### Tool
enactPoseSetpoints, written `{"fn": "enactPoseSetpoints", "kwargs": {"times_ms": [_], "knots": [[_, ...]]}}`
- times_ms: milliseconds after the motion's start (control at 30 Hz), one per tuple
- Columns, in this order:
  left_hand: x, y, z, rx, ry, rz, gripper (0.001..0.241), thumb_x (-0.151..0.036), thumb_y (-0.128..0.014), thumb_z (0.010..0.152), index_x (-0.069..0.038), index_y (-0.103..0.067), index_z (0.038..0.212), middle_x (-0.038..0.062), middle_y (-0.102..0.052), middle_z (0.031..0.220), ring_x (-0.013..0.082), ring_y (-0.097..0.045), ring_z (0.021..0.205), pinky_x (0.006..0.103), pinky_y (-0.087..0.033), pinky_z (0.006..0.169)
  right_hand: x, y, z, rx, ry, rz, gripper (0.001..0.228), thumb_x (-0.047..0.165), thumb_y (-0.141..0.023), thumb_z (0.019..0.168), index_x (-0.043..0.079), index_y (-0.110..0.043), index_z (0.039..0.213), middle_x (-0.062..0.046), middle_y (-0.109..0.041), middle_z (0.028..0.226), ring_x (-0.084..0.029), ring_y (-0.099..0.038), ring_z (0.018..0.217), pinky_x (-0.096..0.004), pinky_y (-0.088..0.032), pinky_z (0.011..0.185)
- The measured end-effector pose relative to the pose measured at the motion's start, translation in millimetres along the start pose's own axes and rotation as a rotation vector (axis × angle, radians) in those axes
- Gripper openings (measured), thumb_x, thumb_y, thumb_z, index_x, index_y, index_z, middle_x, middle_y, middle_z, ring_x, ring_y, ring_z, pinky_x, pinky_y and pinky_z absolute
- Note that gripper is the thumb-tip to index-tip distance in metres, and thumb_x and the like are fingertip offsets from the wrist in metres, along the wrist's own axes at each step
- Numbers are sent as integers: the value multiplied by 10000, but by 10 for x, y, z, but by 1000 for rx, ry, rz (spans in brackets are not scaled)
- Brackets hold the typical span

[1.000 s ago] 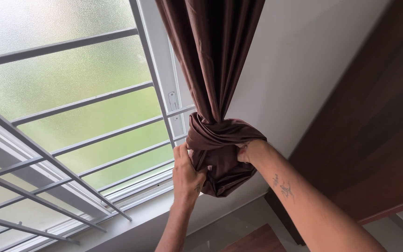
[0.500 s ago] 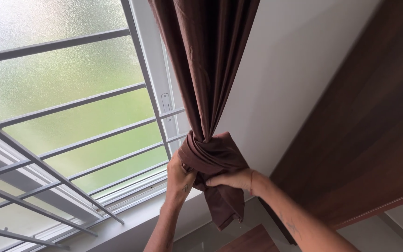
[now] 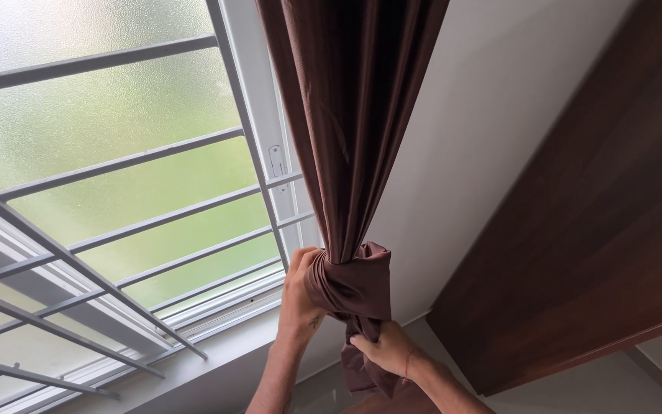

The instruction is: The person gathers a brown curtain panel, pulls it to the side, and ties the fabric into a knot to secure it. They repeat this process for the second curtain panel on the opposite side of the window.

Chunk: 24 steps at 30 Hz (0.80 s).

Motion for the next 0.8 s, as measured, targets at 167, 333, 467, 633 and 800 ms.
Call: {"fn": "enactPoseSetpoints", "kwargs": {"times_ms": [167, 333, 467, 633, 800], "knots": [[37, -52, -104, -41, 136, 41, 658, -27, -876, 638, -79, -608, 1237, 97, -586, 1260, 267, -615, 1179, 381, -583, 969, -115, -48, -133, 83, -85, 65, 288, 333, -650, 903, 54, -705, 944, -64, -691, 678, -184, -693, 646, -382, -565, 665], [130, -131, -153, -28, 263, -182, 681, -73, -884, 688, -91, -564, 1289, 95, -645, 1246, 247, -718, 1086, 375, -635, 909, -282, -231, -149, 54, -196, -10, 339, 373, -641, 936, 44, -717, 902, -63, -670, 664, -201, -680, 645, -406, -545, 661], [282, -162, -132, 166, 203, -323, 821, -74, -862, 680, -75, -468, 1401, 107, -749, 1193, 223, -745, 1111, 346, -608, 986, -408, -353, -74, -60, -230, -34, 367, 435, -660, 912, 84, -761, 953, -49, -730, 744, -215, -736, 748, -420, -567, 751], [228, 80, -124, 310, 299, -279, 983, -88, -885, 650, -82, -364, 1485, 131, -757, 1185, 228, -737, 1127, 352, -587, 1000, -160, -225, -78, -26, -168, -15, 388, 457, -733, 838, 101, -766, 989, -68, -785, 835, -194, -767, 832, -395, -598, 822], [303, 74, -113, 308, 393, -447, 1208, -17, -884, 613, -155, -156, 1567, 127, -556, 1449, 234, -583, 1325, 425, -470, 1103, 427, -2, -142, -35, 178, 508, 523, 368, -894, 720, 3, -724, 1054, -85, -778, 944, -156, -738, 882, -351, -597, 827]]}}
Point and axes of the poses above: each hand's wrist, its own z-axis towards the middle knuckle, its own y-axis out of the back of the hand, x = y × z, the point moved 1 cm from there along z, towards the middle knuckle
